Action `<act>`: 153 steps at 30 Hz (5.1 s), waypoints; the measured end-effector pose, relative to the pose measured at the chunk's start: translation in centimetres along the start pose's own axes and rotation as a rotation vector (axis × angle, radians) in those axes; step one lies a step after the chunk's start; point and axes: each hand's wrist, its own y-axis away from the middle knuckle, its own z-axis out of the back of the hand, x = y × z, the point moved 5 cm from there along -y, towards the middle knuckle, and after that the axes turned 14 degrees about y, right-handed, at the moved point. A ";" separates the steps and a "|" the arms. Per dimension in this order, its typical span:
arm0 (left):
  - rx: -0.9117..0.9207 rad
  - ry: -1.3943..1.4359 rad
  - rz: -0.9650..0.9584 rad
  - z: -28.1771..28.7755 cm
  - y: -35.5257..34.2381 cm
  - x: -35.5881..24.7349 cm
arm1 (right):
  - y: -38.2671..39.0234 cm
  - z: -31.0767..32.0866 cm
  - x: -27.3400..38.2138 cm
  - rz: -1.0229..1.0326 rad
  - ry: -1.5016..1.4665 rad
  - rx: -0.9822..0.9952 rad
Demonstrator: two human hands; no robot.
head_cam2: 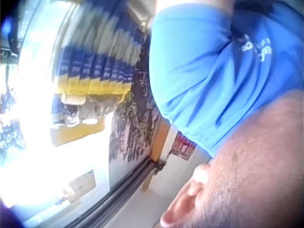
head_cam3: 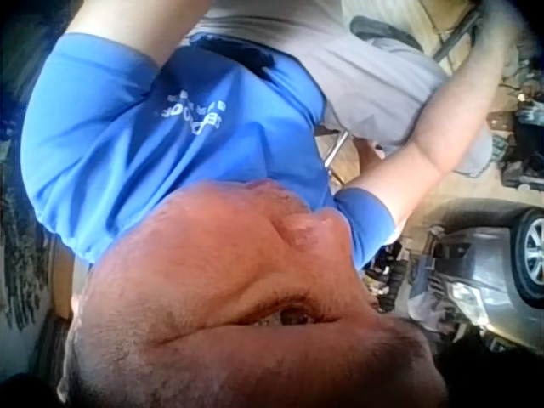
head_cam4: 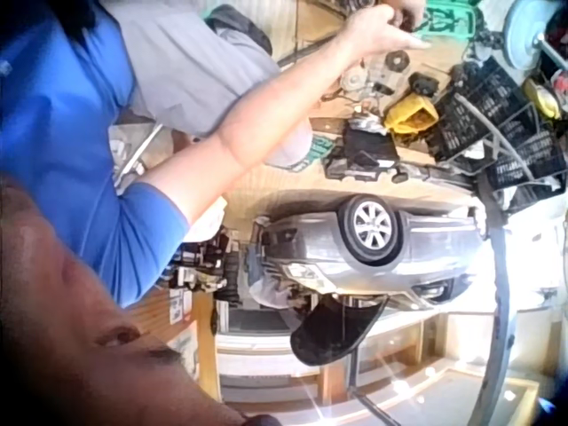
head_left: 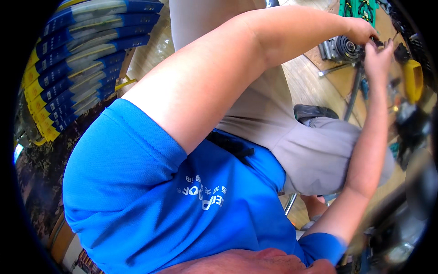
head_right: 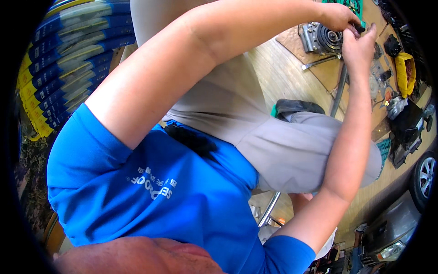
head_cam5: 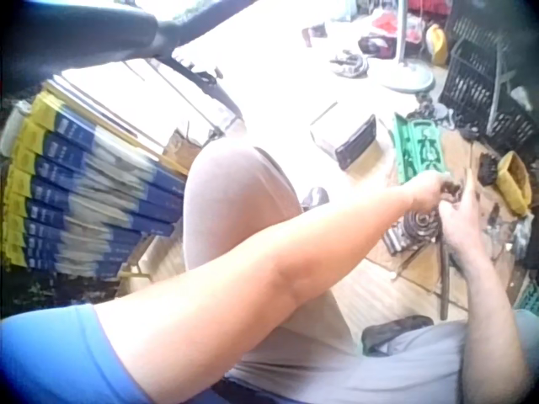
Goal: The person uses a hammer and a screwdriver to disassemble a circular metal mechanical component, removing several internal plates and parts.
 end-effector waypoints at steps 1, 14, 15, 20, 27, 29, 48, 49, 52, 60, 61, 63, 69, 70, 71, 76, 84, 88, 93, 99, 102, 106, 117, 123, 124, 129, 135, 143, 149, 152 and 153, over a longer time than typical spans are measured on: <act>-0.008 -0.004 0.008 0.2 0.2 -0.1 | -0.1 -0.3 -0.4 -0.011 -0.008 0.015; -0.183 0.025 0.106 1.9 2.3 -3.6 | -0.5 -1.2 -2.5 -0.133 -0.290 0.204; -0.179 0.032 0.122 2.0 2.5 -3.3 | 0.1 -1.4 -2.2 -0.140 -0.317 0.221; -0.156 0.051 0.134 1.7 1.8 -2.9 | 0.8 -1.1 -2.0 -0.106 -0.262 0.234; -0.095 0.133 0.088 1.4 0.2 -2.6 | -1.1 -0.5 -3.0 0.002 -0.003 0.108; -0.103 0.100 0.147 1.6 -0.2 -2.1 | -0.9 0.0 -2.1 0.021 0.013 0.046; -0.116 0.038 -0.029 4.1 -3.4 -11.6 | -1.1 11.2 0.1 -0.186 -0.587 0.072; -0.081 0.020 -0.040 4.2 -3.4 -12.7 | -1.1 11.6 -0.1 -0.198 -0.582 0.060; 0.092 -0.126 -0.055 4.8 -3.6 -14.0 | -1.6 11.9 -0.9 -0.220 -0.621 0.047; 0.329 -0.457 -0.172 14.7 4.2 -25.0 | -3.7 12.0 -9.9 -0.189 0.022 -0.120; 0.314 -0.462 -0.148 15.0 4.2 -25.3 | -3.7 11.3 -12.0 -0.090 0.328 -0.162; 0.286 -0.476 -0.071 15.3 4.6 -24.6 | -1.9 8.4 -13.7 -0.236 0.321 0.034; 0.428 -0.597 -0.083 9.2 3.0 -22.5 | 6.6 4.5 -20.1 -0.288 0.509 0.265; 0.418 -0.562 -0.189 8.4 2.6 -22.5 | 8.2 3.9 -19.4 -0.282 0.544 0.347; 0.546 -0.632 -0.174 8.5 3.7 -24.3 | 9.8 3.4 -18.1 -0.274 0.573 0.419; 0.684 -0.490 0.026 8.3 5.5 -24.8 | 13.8 0.5 -17.4 -0.060 0.782 0.619; 0.282 -0.552 0.024 14.5 2.4 -22.8 | 5.1 2.7 -12.3 0.025 0.541 0.104; 0.219 -0.528 0.071 17.9 1.5 -21.0 | -1.6 0.4 -19.2 -0.522 -0.175 -0.023; 0.325 -0.501 0.172 19.1 1.7 -18.7 | -4.6 -6.5 -21.0 -1.003 -0.938 -0.139; 0.282 -0.456 0.250 20.2 2.1 -17.8 | -9.5 -19.0 -24.5 -1.136 -1.629 -0.338; 0.225 -0.462 0.245 20.9 3.2 -16.5 | -9.3 -21.2 -20.4 -1.136 -1.555 -0.163; 0.274 -0.446 0.312 21.3 2.6 -17.0 | -5.7 -18.0 -22.1 -1.153 -1.094 0.020; 0.217 -0.377 -0.018 19.2 2.8 -19.4 | 17.1 -5.1 -37.4 -1.091 0.032 0.167; 0.214 -0.274 -0.073 19.0 4.4 -21.7 | 18.2 -6.9 -30.7 -0.643 0.424 0.374; 0.200 -0.270 -0.112 19.1 4.8 -21.9 | 17.7 -7.1 -29.6 -0.631 0.433 0.409; 0.269 -0.306 0.066 19.2 6.0 -23.7 | 15.0 -7.9 -27.0 -0.652 0.426 0.380; 0.339 -0.413 0.147 17.8 4.1 -20.9 | 13.0 -10.5 -28.0 -0.602 0.371 0.368; 0.330 -0.448 0.146 17.8 3.4 -17.0 | 12.2 -7.1 -22.6 -0.712 0.504 0.530; 0.381 -0.534 0.078 16.4 3.3 -18.8 | 8.0 -0.5 -18.6 -0.448 0.583 0.251; 0.486 -0.562 0.126 14.3 3.4 -19.0 | 5.5 3.4 -18.0 -0.483 0.146 0.086; 0.473 -0.559 0.162 14.2 4.4 -20.0 | 4.7 4.5 -15.3 -0.606 -0.134 0.089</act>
